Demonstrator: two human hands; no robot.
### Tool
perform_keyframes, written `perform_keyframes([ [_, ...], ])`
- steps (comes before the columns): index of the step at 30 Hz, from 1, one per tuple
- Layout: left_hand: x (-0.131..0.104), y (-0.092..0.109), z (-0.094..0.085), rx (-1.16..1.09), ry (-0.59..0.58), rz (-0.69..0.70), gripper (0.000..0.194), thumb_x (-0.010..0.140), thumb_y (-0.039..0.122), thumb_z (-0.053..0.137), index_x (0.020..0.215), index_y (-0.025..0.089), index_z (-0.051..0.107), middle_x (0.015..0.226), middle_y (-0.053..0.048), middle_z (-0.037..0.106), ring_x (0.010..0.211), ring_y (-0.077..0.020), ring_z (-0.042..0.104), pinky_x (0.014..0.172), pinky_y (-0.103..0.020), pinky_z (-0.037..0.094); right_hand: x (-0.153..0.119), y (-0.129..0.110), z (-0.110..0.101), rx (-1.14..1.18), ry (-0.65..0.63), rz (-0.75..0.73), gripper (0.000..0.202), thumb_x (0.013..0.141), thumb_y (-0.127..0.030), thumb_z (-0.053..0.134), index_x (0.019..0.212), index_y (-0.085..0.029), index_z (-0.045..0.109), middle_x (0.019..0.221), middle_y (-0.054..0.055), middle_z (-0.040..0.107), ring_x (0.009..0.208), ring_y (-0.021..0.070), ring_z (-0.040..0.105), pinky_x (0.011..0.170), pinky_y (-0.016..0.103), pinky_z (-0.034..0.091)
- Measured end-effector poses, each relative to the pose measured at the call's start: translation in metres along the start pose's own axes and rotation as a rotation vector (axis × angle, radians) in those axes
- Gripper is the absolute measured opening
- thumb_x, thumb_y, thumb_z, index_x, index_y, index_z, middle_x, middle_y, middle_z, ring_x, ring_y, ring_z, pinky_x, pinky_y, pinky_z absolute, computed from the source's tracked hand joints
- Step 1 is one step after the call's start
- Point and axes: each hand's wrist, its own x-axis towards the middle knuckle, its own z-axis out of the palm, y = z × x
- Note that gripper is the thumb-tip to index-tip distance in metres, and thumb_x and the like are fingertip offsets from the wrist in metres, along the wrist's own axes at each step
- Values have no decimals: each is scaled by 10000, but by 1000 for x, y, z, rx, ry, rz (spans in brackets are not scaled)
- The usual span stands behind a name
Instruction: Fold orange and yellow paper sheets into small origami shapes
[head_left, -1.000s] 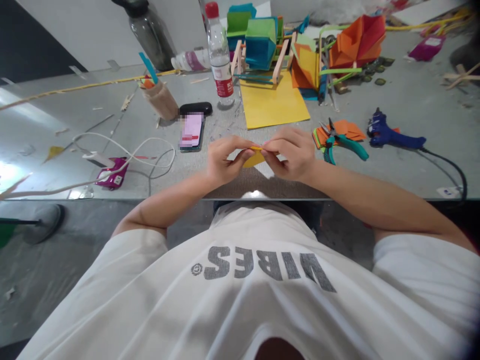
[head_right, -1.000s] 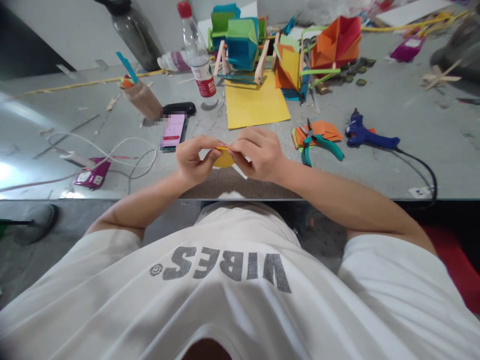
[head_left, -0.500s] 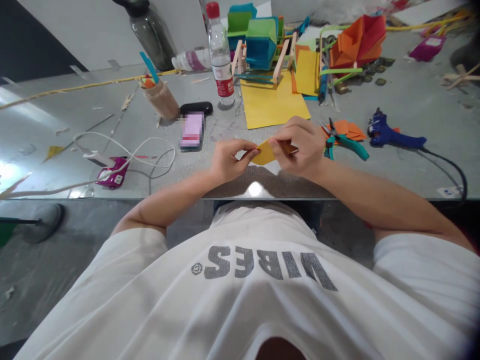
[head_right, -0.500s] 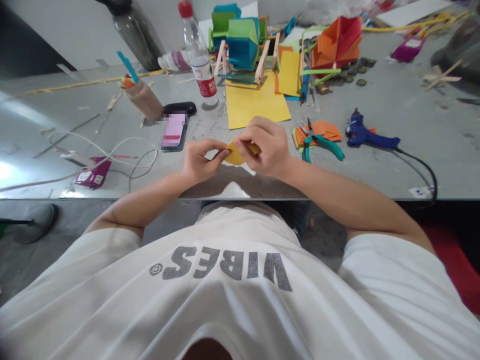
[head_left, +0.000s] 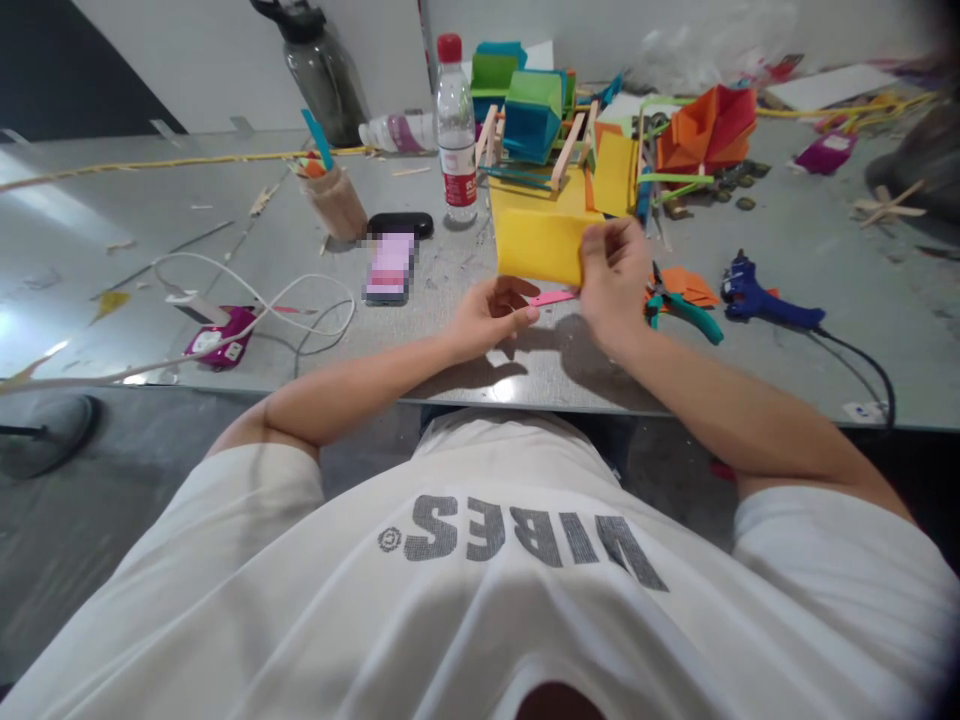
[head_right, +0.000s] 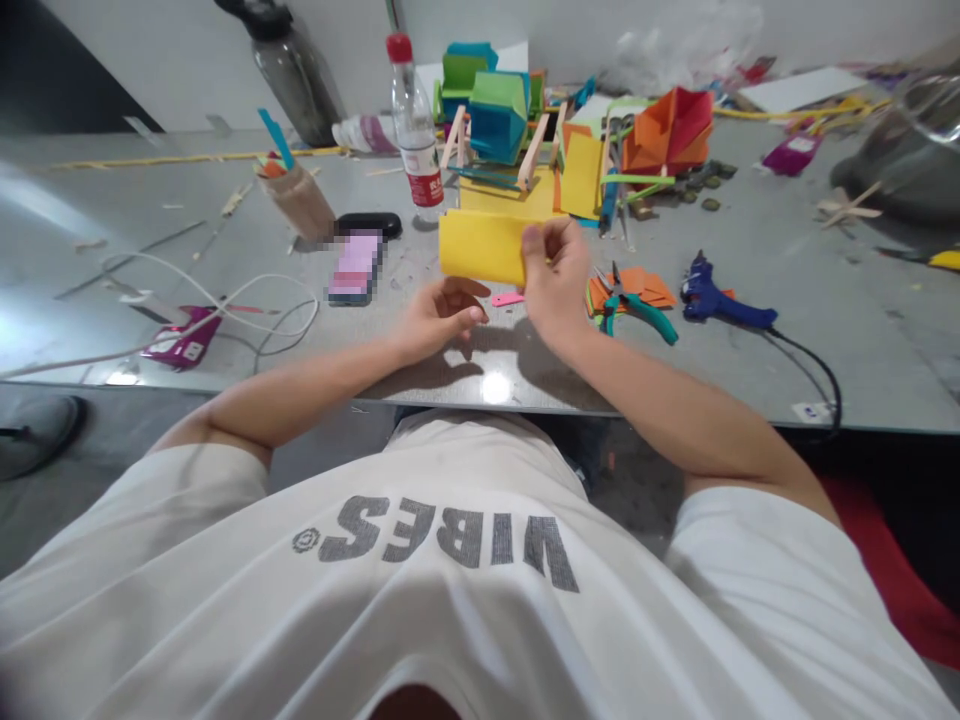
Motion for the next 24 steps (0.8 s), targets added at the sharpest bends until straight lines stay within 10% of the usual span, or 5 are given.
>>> perform_keyframes([
  [6,1,-2,9,-39,119,91,840,840,998,1016,908,193,786,748,-18,784,532,-88,639,533,-270,549,-37,-35,6,152,-268,230,768,1006,-1055,825,951,-332,570,718,-62,598,507,167,608,433,341,497],
  [24,6,0,-10,52,184,108,882,767,1039,1030,910,212,758,769,-48,836,561,-130,721,566,-289,623,-28,-19,-4,170,-354,158,785,1030,-1014,833,1424,-335,849,691,-41,713,590,238,745,598,425,681],
])
